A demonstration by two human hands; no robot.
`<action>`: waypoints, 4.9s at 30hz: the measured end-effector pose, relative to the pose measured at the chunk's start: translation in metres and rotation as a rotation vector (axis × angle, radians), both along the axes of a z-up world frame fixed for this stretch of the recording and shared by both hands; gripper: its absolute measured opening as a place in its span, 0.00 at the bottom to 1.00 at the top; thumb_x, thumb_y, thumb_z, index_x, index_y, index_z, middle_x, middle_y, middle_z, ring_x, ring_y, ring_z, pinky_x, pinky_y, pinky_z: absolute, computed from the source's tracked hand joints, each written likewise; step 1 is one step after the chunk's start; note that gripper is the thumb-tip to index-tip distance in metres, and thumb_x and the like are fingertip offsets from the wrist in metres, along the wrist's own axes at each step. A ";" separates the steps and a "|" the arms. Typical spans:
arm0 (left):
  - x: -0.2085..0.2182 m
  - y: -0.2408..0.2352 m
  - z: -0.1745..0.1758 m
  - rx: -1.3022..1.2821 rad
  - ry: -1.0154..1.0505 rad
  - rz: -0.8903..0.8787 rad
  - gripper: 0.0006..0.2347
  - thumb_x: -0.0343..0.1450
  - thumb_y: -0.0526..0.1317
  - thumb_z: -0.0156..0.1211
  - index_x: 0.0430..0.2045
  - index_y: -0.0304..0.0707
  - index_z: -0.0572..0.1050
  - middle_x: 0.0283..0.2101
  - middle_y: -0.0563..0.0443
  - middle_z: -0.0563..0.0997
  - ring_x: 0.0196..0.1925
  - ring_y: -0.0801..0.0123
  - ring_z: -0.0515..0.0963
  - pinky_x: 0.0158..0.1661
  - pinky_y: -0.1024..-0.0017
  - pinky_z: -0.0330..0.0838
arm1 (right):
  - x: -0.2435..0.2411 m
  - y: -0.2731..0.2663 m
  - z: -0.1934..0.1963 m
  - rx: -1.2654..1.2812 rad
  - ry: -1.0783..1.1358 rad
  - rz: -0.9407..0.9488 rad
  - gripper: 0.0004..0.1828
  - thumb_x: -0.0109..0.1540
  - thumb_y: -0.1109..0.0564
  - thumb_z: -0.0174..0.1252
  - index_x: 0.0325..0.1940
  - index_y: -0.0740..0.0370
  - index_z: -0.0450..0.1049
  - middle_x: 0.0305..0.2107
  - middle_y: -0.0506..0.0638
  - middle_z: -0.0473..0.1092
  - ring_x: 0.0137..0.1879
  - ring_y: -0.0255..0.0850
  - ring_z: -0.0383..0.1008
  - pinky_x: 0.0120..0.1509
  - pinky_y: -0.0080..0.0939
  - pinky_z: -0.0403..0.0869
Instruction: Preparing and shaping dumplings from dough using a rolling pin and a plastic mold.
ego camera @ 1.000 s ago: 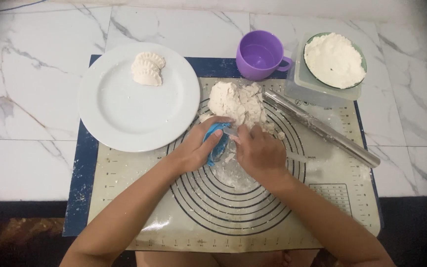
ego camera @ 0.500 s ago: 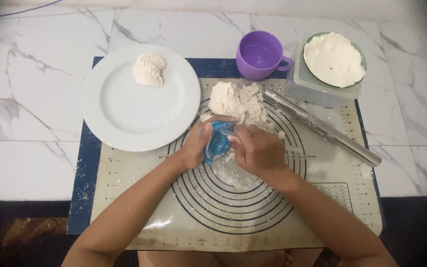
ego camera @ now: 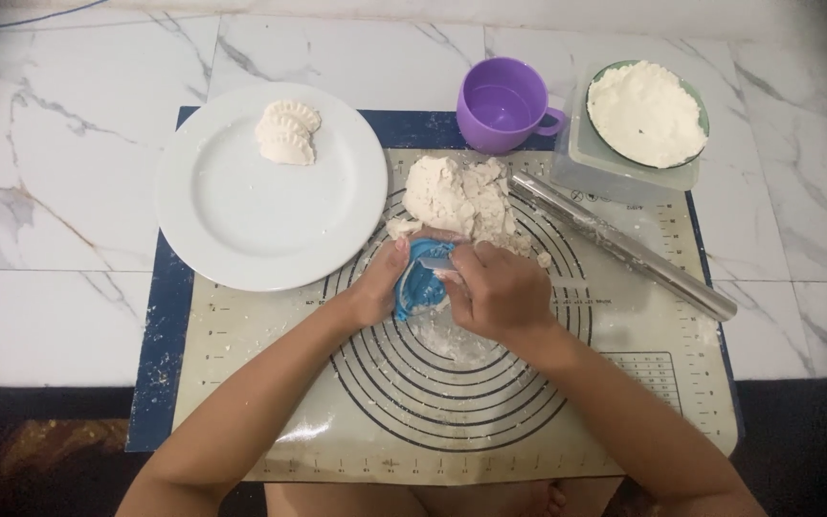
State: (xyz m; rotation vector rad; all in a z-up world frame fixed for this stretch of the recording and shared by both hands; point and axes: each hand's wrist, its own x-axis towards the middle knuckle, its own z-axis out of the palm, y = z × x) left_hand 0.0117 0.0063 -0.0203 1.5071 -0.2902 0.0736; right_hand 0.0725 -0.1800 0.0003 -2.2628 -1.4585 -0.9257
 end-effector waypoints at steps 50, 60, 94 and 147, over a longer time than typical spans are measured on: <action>-0.015 -0.021 -0.007 0.322 -0.337 0.140 0.36 0.76 0.62 0.15 0.50 0.34 0.73 0.45 0.32 0.79 0.48 0.49 0.79 0.51 0.51 0.71 | 0.006 -0.009 -0.034 0.208 -0.318 0.162 0.26 0.65 0.32 0.36 0.30 0.51 0.69 0.21 0.44 0.60 0.19 0.36 0.62 0.22 0.34 0.64; -0.009 -0.016 -0.016 0.254 -0.283 0.165 0.37 0.75 0.63 0.12 0.51 0.36 0.73 0.40 0.36 0.80 0.44 0.56 0.79 0.49 0.55 0.72 | -0.004 -0.004 -0.032 0.150 -0.253 0.184 0.25 0.65 0.34 0.37 0.29 0.51 0.69 0.20 0.43 0.58 0.19 0.37 0.63 0.22 0.34 0.65; -0.005 -0.020 -0.021 -0.061 -0.334 0.276 0.37 0.72 0.70 0.21 0.52 0.33 0.65 0.44 0.42 0.76 0.48 0.66 0.77 0.51 0.64 0.73 | -0.002 -0.013 -0.010 -0.135 0.056 0.157 0.19 0.58 0.39 0.53 0.30 0.55 0.77 0.13 0.46 0.64 0.15 0.37 0.66 0.18 0.32 0.65; -0.014 -0.031 0.006 0.148 -0.469 0.466 0.24 0.75 0.57 0.29 0.45 0.33 0.63 0.42 0.43 0.68 0.50 0.59 0.72 0.59 0.57 0.66 | -0.043 0.015 -0.019 -0.200 -0.033 -0.231 0.19 0.62 0.48 0.48 0.33 0.67 0.73 0.14 0.49 0.60 0.14 0.39 0.65 0.15 0.35 0.64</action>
